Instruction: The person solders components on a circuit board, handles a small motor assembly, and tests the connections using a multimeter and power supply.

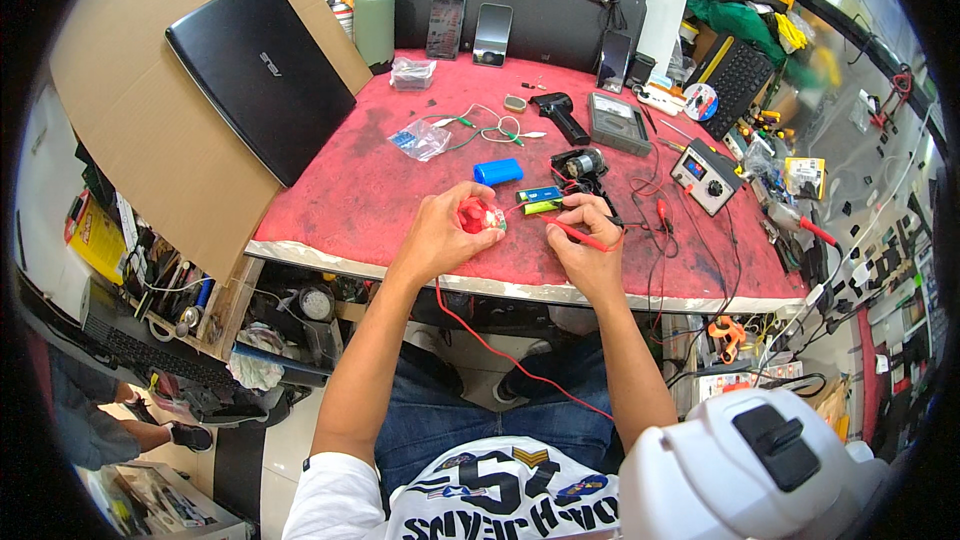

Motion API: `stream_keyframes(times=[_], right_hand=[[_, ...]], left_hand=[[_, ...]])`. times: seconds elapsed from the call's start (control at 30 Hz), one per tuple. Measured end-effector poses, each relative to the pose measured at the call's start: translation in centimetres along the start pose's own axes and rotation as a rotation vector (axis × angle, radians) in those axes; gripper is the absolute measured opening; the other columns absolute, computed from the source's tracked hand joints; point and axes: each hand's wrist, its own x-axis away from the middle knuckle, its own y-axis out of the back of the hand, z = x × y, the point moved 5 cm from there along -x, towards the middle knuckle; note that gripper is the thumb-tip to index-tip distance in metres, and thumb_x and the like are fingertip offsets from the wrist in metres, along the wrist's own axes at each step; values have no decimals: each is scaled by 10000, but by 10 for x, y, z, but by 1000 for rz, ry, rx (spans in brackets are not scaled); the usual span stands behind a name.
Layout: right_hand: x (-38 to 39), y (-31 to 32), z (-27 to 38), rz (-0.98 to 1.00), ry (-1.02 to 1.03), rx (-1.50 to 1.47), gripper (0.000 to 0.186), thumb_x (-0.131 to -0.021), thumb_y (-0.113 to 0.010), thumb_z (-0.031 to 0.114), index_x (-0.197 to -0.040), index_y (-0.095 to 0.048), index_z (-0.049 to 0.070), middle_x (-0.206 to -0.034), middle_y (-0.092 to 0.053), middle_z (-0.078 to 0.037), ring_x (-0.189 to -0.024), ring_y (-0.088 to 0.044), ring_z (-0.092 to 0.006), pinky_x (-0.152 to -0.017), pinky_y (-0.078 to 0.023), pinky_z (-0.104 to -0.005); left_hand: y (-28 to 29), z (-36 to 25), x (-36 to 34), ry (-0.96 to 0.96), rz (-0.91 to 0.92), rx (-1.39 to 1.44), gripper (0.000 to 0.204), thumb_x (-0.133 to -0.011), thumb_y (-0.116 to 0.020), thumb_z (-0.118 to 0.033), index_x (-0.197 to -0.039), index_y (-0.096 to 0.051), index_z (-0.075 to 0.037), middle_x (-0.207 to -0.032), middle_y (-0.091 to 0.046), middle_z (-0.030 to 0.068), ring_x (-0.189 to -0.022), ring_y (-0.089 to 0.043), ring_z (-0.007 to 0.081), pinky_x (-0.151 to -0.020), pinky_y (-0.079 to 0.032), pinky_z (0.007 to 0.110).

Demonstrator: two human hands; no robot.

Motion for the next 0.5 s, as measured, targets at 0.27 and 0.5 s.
stream_keyframes(times=[0.27, 0.5], right_hand=[[0, 7, 0, -85, -155, -307, 101, -738, -676, 16, -815, -615, -8, -908, -638, -123, -863, -622, -217, -791, -493, -341], [-32, 120, -22, -305, -258, -736, 106, -862, -490, 107, -872, -547, 18, -799, -552, -72, -661, -519, -119, -583, -446, -254]], left_hand=[[-2, 7, -2, -33, -23, -20, 411, -649, -845, -161, -996, -664, -39, -827, -674, 42, -733, -596, 101, -696, -499, 276], [-4, 9, -3, -36, -35, -13, 375, -653, -850, -150, -970, -675, -52, -764, -643, 2, -674, -535, 65, -635, -468, 243]])
